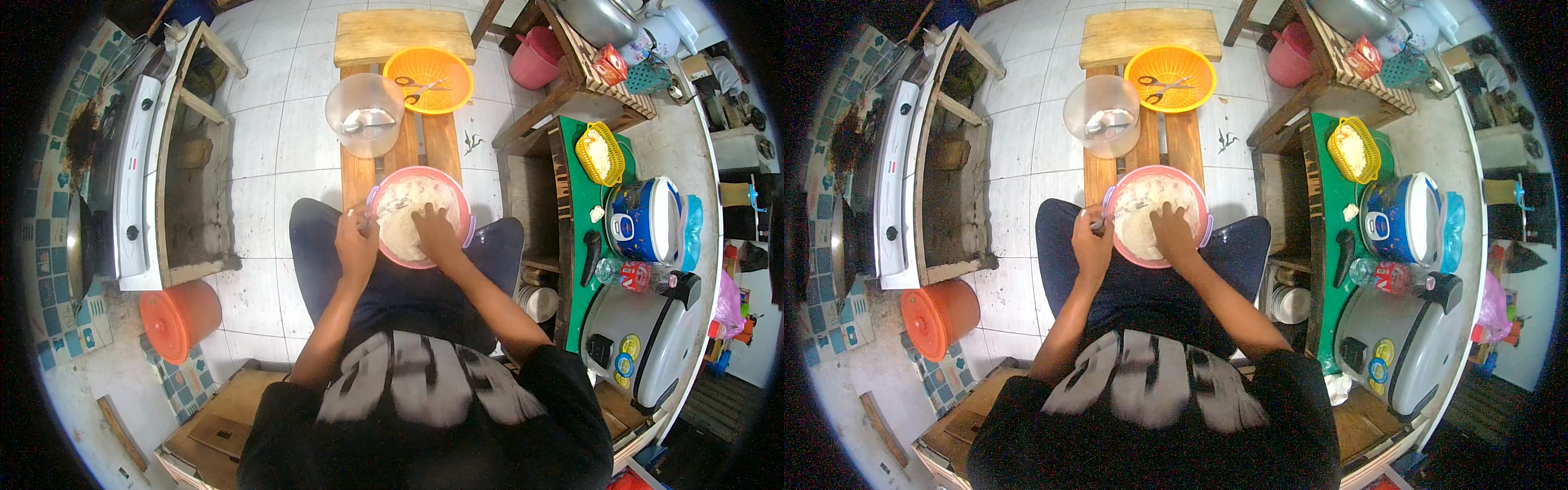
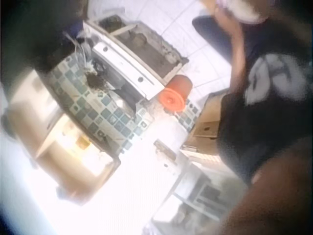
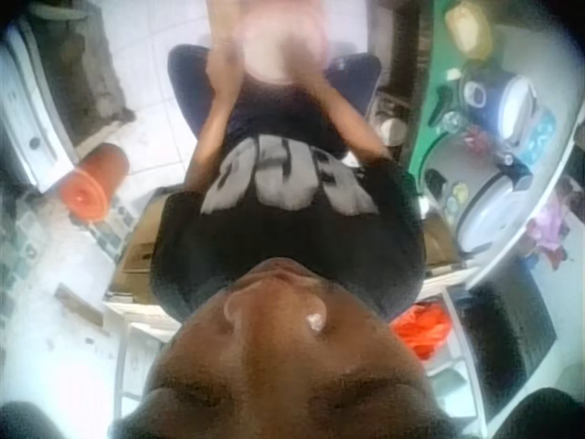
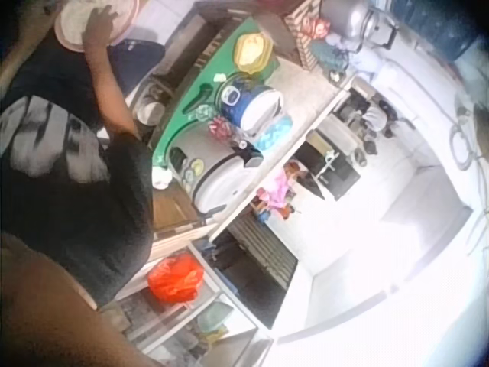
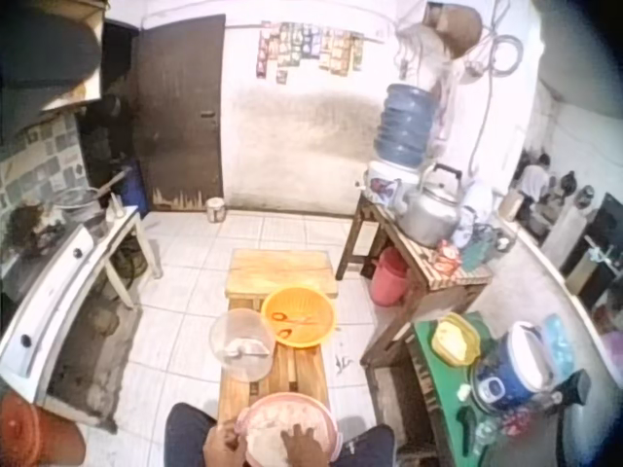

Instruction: The person adds a spoonful of white powder from a container into a bowl, and then mixes the ingredients by hand with a spoon to form a dough.

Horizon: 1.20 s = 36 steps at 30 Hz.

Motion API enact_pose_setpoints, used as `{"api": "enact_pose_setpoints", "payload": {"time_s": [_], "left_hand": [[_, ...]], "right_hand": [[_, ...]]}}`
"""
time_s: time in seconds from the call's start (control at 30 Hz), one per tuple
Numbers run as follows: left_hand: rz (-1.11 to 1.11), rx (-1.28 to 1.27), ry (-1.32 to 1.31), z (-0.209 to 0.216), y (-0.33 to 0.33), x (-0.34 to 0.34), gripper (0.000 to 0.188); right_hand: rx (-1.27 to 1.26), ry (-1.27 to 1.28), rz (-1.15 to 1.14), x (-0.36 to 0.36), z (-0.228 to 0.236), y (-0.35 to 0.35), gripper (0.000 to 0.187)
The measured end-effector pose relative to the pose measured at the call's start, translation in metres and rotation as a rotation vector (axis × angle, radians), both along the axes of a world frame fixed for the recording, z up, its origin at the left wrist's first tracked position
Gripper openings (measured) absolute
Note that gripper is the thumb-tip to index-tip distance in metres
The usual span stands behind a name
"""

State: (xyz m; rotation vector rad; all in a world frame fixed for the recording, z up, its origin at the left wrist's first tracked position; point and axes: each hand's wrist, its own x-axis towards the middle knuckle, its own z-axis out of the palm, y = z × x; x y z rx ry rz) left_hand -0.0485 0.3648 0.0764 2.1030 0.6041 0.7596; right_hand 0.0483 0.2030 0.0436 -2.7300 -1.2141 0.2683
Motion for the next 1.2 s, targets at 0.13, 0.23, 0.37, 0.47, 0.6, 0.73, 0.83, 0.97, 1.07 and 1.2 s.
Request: {"api": "enact_pose_setpoints", "payload": {"time_s": [0.13, 0.23, 0.37, 0.47, 0.6, 0.73, 0.83, 0.97, 1.07, 1.2], "left_hand": [[0.065, -0.277, 0.121, -0.012, 0.002, -0.001, 0.023], [0.021, -0.299, 0.035, -0.022, 0.007, -0.001, 0.038], [-0.07, -0.548, 0.072, -0.038, 0.012, -0.008, 0.05], [-0.09, -0.405, 0.112, -0.022, 0.006, -0.004, 0.049], [-0.064, -0.151, 0.133, -0.005, 0.004, -0.004, 0.04], [-0.111, -0.135, 0.222, -0.009, 0.006, -0.005, 0.031], [-0.118, -0.113, 0.275, -0.002, 0.006, -0.001, 0.023], [-0.211, -0.015, 0.22, -0.001, 0.008, 0.003, 0.019], [-0.243, 0.014, 0.229, -0.003, 0.009, 0.007, 0.018], [-0.208, -0.011, 0.218, -0.015, 0.01, 0.006, 0.016]], "right_hand": [[-0.014, 0.245, -0.117, 0.01, -0.026, 0.002, 0.058], [0.26, 0.392, -0.151, 0.023, -0.03, -0.012, 0.06], [0.429, 0.462, -0.196, 0.019, 0.011, -0.015, 0.059], [0.227, 0.486, -0.168, 0.017, 0.055, -0.017, 0.062], [0.246, 0.401, -0.01, 0.008, 0.071, -0.018, 0.061], [0.186, 0.308, 0.131, -0.002, 0.043, -0.007, 0.058], [0.082, 0.112, 0.118, -0.014, 0.007, 0.005, 0.049], [0.064, 0.079, 0.117, -0.009, -0.002, 0.012, 0.04], [-0.028, 0.121, 0.083, 0.003, -0.005, 0.015, 0.035], [0.172, 0.285, 0.008, 0.018, -0.014, -0.003, 0.042]]}}
